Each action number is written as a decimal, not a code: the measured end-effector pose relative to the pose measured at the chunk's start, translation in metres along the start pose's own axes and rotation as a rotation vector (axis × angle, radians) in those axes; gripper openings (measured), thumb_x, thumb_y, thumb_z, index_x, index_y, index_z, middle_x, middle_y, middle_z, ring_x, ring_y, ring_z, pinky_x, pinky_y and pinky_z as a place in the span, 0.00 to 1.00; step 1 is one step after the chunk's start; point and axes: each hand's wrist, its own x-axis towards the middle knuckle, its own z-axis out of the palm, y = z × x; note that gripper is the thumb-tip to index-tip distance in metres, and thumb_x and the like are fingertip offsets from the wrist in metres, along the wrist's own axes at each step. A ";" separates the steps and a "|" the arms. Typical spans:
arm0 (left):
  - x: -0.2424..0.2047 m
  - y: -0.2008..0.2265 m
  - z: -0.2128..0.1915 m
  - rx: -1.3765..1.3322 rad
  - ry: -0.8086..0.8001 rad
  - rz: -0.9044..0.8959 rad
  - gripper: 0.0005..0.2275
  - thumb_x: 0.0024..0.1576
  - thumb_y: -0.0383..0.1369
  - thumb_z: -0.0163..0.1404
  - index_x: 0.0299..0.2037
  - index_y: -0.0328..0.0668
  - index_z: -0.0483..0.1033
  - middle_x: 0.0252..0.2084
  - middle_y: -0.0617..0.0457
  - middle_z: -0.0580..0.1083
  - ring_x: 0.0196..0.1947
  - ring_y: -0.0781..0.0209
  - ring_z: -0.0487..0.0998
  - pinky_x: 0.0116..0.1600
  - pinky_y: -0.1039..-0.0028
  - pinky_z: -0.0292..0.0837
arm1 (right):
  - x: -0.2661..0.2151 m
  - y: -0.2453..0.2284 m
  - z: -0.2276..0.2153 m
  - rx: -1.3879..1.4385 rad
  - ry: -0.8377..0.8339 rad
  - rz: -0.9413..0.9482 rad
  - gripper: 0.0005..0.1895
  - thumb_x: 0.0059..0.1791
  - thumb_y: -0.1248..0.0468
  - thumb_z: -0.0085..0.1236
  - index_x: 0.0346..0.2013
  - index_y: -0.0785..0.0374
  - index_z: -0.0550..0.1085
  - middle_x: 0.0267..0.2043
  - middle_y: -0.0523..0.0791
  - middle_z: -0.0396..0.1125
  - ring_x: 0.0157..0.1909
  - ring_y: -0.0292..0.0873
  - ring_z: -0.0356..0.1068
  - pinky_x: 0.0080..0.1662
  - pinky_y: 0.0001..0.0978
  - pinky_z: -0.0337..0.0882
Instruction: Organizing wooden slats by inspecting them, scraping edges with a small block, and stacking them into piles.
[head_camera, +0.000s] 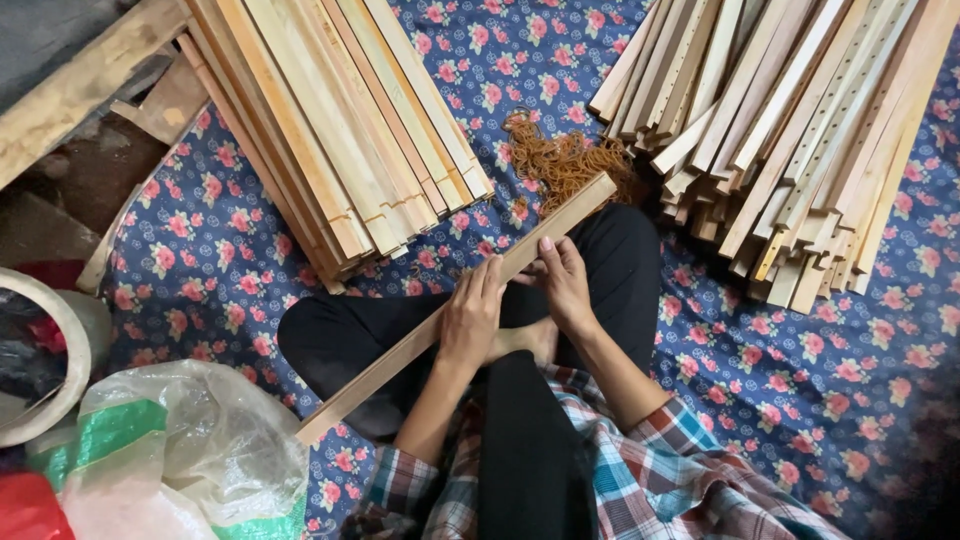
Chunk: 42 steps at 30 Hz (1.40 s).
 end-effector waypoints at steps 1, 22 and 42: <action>0.000 0.000 0.000 0.000 -0.001 -0.002 0.18 0.61 0.31 0.52 0.61 0.33 0.71 0.54 0.41 0.74 0.49 0.48 0.79 0.55 0.62 0.77 | 0.000 0.001 -0.001 -0.001 0.000 0.002 0.13 0.58 0.57 0.48 0.44 0.65 0.66 0.34 0.47 0.69 0.35 0.46 0.78 0.42 0.49 0.83; 0.061 0.011 0.003 -0.673 -0.722 -0.671 0.20 0.57 0.53 0.42 0.51 0.56 0.77 0.34 0.54 0.82 0.44 0.45 0.83 0.51 0.55 0.76 | -0.009 0.011 -0.029 0.149 0.018 0.162 0.12 0.55 0.49 0.53 0.39 0.52 0.77 0.34 0.38 0.70 0.40 0.39 0.73 0.42 0.30 0.72; 0.021 -0.010 -0.073 -0.708 -0.751 -0.938 0.22 0.51 0.54 0.44 0.50 0.57 0.80 0.49 0.46 0.80 0.53 0.43 0.80 0.58 0.55 0.75 | 0.128 0.241 0.051 -1.326 -0.372 -0.080 0.07 0.47 0.49 0.66 0.37 0.41 0.82 0.34 0.42 0.77 0.44 0.53 0.76 0.46 0.45 0.74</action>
